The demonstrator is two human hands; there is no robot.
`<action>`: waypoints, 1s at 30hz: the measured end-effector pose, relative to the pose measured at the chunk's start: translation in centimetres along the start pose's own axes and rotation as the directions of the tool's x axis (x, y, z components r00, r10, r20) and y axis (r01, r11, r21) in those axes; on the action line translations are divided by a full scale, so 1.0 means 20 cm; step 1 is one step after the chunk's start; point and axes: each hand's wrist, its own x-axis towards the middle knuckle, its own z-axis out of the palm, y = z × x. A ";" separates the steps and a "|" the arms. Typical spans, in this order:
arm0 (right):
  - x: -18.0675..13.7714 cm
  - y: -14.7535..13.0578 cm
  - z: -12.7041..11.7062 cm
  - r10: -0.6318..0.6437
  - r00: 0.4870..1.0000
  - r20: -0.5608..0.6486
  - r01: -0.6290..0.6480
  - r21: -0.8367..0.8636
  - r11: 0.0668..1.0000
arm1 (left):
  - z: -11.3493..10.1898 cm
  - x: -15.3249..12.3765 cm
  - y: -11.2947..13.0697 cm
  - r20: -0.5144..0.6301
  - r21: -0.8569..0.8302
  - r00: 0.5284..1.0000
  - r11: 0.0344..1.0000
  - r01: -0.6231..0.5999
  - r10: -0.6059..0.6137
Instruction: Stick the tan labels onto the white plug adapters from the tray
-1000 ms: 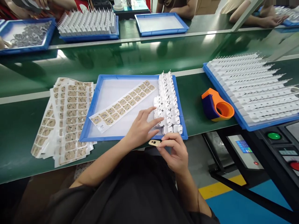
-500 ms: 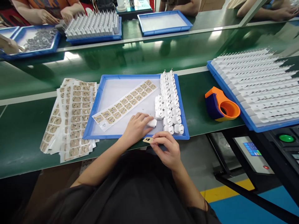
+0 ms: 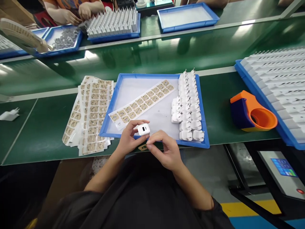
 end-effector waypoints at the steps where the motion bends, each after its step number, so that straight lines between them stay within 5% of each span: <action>1: 0.02 0.00 0.02 0.001 1.000 0.018 -0.001 -0.007 1.000 | 0.01 0.00 -0.01 -0.022 0.034 1.000 0.999 -0.009 0.009; 5: 0.08 0.04 0.05 0.013 1.000 0.019 -0.012 -0.089 0.996 | 0.03 -0.01 -0.02 -0.069 0.123 0.996 0.991 -0.053 0.062; 12: 0.13 0.12 0.02 0.119 0.980 -0.162 -0.119 0.011 0.993 | -0.05 0.00 0.02 0.097 0.017 0.995 1.000 0.012 -0.013; 23: 0.10 0.11 0.11 0.297 0.907 -0.298 -0.233 0.231 0.945 | 0.00 -0.02 -0.04 -0.122 0.206 0.988 0.976 -0.067 0.094; 30: 0.12 0.09 0.12 0.282 0.902 -0.326 -0.225 0.203 0.953 | -0.08 -0.01 -0.02 0.082 0.085 0.988 0.987 -0.135 0.128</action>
